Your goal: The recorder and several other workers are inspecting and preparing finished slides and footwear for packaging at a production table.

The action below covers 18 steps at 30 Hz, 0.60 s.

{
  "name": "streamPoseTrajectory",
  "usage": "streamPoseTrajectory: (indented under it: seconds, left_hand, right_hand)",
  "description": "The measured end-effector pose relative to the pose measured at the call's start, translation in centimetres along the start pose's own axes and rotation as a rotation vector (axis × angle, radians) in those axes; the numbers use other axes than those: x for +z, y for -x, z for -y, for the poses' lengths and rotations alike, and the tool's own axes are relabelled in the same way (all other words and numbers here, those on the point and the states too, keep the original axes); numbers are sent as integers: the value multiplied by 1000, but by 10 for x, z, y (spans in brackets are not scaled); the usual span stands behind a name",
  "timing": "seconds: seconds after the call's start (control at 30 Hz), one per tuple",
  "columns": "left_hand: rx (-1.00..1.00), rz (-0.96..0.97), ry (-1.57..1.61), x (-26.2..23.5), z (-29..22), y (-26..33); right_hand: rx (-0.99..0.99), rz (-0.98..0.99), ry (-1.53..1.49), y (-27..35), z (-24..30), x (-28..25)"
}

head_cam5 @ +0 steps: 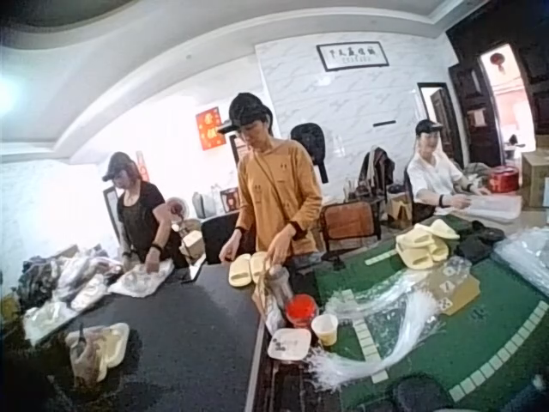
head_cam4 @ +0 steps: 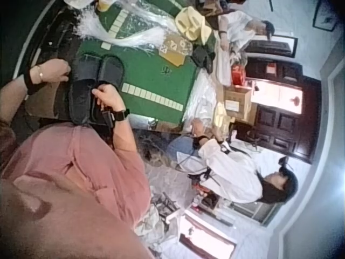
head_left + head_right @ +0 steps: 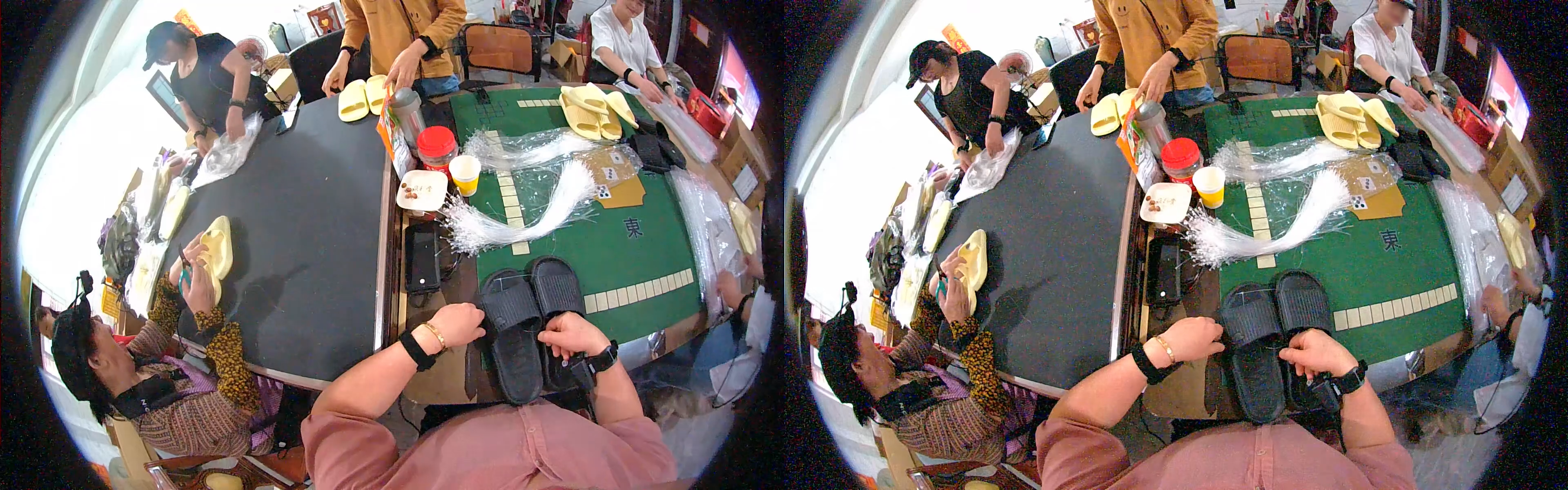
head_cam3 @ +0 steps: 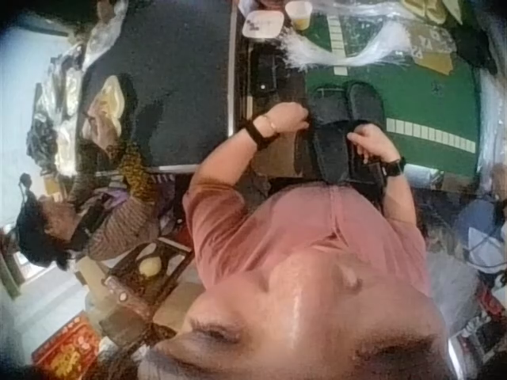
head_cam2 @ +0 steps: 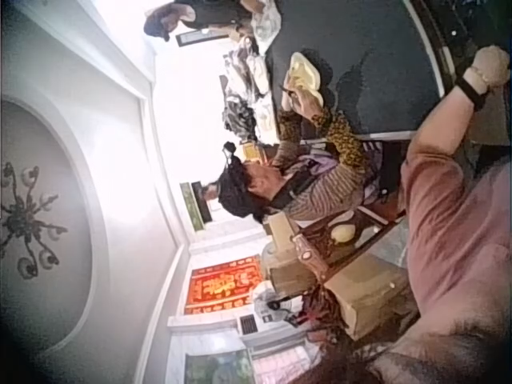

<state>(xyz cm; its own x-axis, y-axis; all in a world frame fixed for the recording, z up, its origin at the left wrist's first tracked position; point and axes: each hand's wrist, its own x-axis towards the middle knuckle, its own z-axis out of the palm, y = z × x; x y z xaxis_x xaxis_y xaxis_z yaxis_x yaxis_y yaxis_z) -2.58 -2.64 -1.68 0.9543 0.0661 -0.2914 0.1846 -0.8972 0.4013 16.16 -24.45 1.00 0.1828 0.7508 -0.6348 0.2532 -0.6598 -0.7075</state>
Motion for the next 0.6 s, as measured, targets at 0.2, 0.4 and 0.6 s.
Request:
streamPoseTrajectory:
  seconds: [0.2, 0.4, 0.6]
  left_hand:
    - [4, 7, -12, 0, -1, 1]
    - [4, 13, -11, 0, -1, 0]
    - [3, 10, -1, 2, 0, 0]
  right_hand:
    - [9, -11, 2, 0, 0, 0]
    - [8, -17, -7, 1, 1, 1]
    - [-3, -24, 11, -1, -1, 2]
